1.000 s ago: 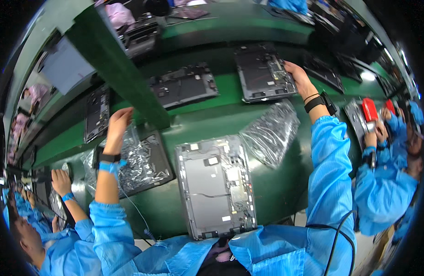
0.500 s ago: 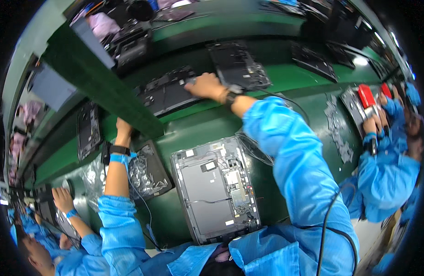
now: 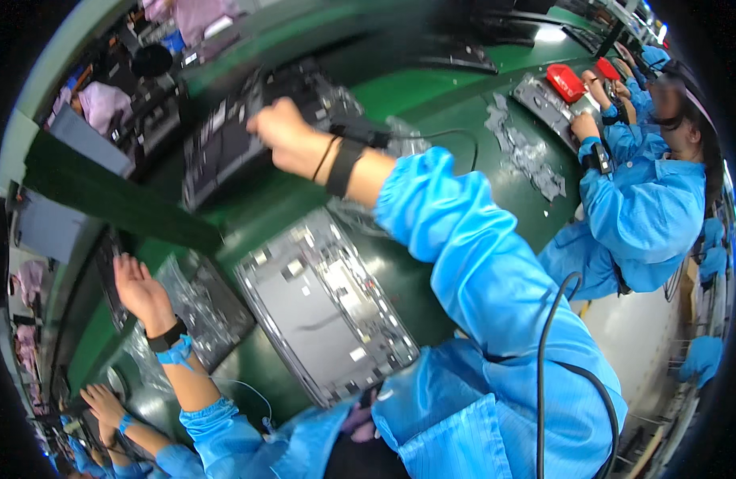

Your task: The person connects ribbon cables and circuit boards inside a plastic chassis by hand, assembling components within a tablet housing.

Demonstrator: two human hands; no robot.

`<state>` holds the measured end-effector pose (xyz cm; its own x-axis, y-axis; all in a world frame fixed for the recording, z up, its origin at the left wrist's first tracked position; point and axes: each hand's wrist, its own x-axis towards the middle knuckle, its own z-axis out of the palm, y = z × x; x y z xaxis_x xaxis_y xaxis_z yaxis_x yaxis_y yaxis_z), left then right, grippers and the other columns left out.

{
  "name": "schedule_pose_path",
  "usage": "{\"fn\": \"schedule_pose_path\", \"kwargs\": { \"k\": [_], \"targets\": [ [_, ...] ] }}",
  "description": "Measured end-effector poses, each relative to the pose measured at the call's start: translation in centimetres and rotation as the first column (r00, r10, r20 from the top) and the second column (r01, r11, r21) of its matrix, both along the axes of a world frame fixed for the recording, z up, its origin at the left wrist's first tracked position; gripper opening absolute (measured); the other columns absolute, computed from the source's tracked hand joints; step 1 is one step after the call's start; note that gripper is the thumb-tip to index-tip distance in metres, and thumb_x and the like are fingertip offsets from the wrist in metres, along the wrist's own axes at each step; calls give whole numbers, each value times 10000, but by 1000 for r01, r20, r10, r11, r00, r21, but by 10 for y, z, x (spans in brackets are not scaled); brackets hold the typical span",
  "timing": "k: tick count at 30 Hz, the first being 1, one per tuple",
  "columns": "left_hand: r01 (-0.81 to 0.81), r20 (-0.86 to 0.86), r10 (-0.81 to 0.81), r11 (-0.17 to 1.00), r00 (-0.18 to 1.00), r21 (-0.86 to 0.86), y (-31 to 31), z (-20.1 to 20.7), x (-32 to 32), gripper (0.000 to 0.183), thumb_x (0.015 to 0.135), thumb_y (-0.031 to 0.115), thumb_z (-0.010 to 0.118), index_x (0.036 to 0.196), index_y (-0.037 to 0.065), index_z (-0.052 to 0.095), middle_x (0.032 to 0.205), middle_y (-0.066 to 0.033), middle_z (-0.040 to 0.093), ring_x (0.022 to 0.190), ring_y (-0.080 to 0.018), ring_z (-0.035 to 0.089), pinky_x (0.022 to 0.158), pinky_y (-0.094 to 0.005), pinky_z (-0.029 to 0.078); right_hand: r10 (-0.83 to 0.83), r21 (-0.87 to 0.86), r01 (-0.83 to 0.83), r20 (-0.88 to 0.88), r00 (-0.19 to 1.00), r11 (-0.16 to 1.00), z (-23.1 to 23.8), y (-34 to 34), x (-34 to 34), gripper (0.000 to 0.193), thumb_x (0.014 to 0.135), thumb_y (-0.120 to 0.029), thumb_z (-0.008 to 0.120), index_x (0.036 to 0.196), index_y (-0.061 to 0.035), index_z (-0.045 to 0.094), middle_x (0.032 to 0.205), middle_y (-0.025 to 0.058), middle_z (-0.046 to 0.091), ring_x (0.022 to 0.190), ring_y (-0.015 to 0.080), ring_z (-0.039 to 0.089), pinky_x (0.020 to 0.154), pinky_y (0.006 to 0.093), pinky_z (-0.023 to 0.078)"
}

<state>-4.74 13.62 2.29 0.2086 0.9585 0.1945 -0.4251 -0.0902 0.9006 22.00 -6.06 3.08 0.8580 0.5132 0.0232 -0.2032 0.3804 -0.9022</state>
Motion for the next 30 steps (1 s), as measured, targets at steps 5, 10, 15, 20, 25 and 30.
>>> {"fn": "schedule_pose_path", "kwargs": {
  "k": [5,10,15,20,25,30],
  "targets": [
    [530,4,-530,848,848,-22,-172,39,-7,513,1002,233,508,1372,-97,376,1348,-220,483,1227,-284,495,1089,-418,375,131,398,-54,-170,977,916,37,-96,-60,284,843,55,576,1123,45,527,1045,125,612,942,227,610,846,389,504],
    [791,223,-759,590,611,-161,-197,50,60,363,986,221,566,1232,-33,485,1191,-140,590,1092,-221,564,971,-379,443,49,428,-8,-84,995,904,39,-139,-143,427,864,24,611,1253,10,436,1176,116,575,1090,204,574,938,357,480],
    [557,91,-551,829,830,-58,-190,20,53,279,962,52,507,1234,-10,502,1148,-112,615,1017,-199,604,906,-343,483,232,532,-199,6,973,823,5,-175,-151,427,979,-210,561,1313,9,410,1256,123,546,1115,206,556,940,381,478],
    [570,-198,-610,790,767,-225,-184,32,-16,395,991,156,460,1348,-12,469,1240,-124,597,1105,-208,596,934,-325,481,100,158,-122,145,984,980,-47,-231,-74,294,992,-274,539,1151,-47,637,1053,66,656,978,163,604,867,342,506],
    [452,-584,-349,892,733,33,-205,2,-98,544,987,197,475,1441,-69,338,1422,-150,446,1277,-216,442,1090,-326,306,420,-462,379,887,192,802,-57,-200,-61,73,803,-94,695,874,-80,709,885,46,640,875,250,598,742,367,493],
    [502,-521,-486,856,702,-121,-237,-18,-113,546,1005,156,449,1471,-65,268,1463,-159,386,1315,-215,389,1114,-331,249,482,-488,497,863,151,718,-73,-184,-59,69,756,-118,716,796,-78,677,800,54,576,820,263,565,725,384,482]
  ]
}}
